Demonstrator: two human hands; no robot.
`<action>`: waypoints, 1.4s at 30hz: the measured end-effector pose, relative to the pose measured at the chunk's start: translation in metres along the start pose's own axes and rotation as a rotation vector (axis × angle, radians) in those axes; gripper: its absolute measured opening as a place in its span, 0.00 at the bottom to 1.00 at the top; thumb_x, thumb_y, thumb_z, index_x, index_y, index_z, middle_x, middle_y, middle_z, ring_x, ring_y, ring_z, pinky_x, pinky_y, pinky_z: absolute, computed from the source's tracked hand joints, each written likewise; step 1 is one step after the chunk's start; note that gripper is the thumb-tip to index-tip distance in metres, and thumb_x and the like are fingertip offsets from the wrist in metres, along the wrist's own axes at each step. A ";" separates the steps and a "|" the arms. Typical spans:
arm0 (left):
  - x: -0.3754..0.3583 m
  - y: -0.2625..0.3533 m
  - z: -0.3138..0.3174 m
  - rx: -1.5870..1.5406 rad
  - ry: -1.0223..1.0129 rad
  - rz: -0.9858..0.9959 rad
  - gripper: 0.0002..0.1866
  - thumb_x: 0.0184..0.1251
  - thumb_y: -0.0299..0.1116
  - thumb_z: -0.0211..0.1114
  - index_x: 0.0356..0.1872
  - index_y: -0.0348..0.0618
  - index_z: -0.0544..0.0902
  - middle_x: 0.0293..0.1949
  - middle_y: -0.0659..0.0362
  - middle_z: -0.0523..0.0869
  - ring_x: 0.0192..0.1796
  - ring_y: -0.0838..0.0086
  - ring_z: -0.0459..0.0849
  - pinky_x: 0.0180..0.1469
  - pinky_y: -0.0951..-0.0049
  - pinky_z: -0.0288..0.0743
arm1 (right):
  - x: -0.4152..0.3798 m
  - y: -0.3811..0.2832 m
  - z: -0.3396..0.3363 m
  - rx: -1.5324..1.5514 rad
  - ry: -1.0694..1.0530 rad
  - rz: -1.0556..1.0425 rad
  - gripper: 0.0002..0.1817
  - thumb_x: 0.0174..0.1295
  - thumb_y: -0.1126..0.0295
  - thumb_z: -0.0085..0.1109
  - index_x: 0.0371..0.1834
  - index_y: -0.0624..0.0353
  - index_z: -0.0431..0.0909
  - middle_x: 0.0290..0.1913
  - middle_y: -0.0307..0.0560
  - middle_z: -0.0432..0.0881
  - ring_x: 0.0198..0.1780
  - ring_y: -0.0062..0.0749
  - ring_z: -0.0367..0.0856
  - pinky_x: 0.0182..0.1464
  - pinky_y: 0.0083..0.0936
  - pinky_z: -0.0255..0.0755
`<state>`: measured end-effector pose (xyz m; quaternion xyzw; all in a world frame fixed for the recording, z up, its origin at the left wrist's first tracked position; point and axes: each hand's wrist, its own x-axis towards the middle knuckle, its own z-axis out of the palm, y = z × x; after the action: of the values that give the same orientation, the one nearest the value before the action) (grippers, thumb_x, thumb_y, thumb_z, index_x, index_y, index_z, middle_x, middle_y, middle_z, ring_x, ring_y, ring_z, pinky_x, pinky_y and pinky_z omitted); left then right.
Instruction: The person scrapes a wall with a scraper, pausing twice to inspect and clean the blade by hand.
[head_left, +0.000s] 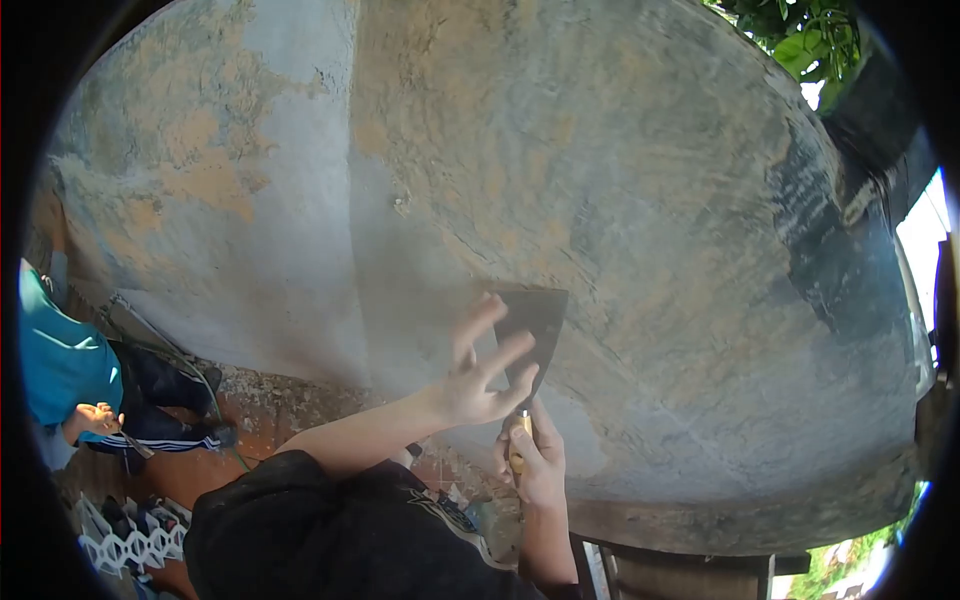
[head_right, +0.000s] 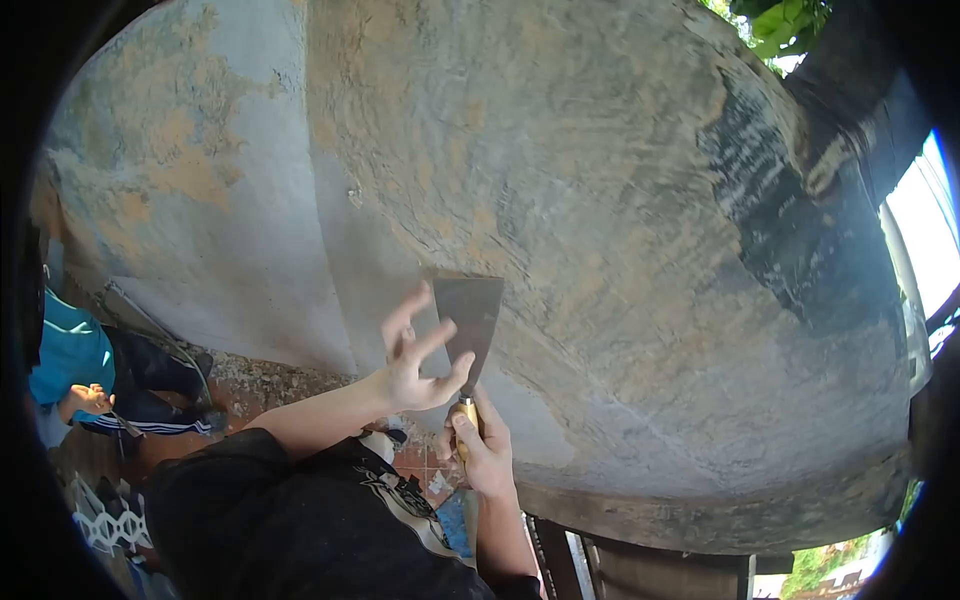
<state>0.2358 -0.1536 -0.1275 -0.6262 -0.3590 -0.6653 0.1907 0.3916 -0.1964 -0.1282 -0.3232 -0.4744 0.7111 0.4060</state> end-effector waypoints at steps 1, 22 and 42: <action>0.009 -0.006 0.000 -0.052 -0.033 0.135 0.15 0.52 0.27 0.68 0.42 0.36 0.81 0.52 0.48 0.76 0.60 0.55 0.74 0.65 0.50 0.66 | 0.009 -0.002 0.000 -0.023 -0.078 0.019 0.17 0.70 0.68 0.48 0.56 0.67 0.67 0.21 0.40 0.69 0.15 0.20 0.66 0.14 0.15 0.56; 0.085 -0.156 -0.044 -0.258 -0.079 0.443 0.15 0.47 0.26 0.57 0.08 0.42 0.63 0.13 0.61 0.61 0.18 0.69 0.64 0.27 0.70 0.71 | 0.152 -0.013 0.085 0.345 -0.373 0.218 0.22 0.69 0.77 0.44 0.66 0.66 0.63 0.25 0.40 0.71 0.14 0.15 0.61 0.16 0.13 0.54; 0.077 -0.157 -0.051 -0.300 -0.171 0.509 0.20 0.57 0.32 0.56 0.08 0.44 0.61 0.11 0.63 0.61 0.14 0.73 0.66 0.25 0.74 0.62 | 0.141 0.009 0.085 0.264 -0.337 0.166 0.14 0.71 0.70 0.44 0.55 0.65 0.69 0.19 0.35 0.66 0.15 0.14 0.59 0.17 0.14 0.50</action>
<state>0.0787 -0.0704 -0.0881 -0.7708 -0.1030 -0.5869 0.2256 0.2525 -0.1084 -0.1180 -0.1819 -0.4103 0.8417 0.3001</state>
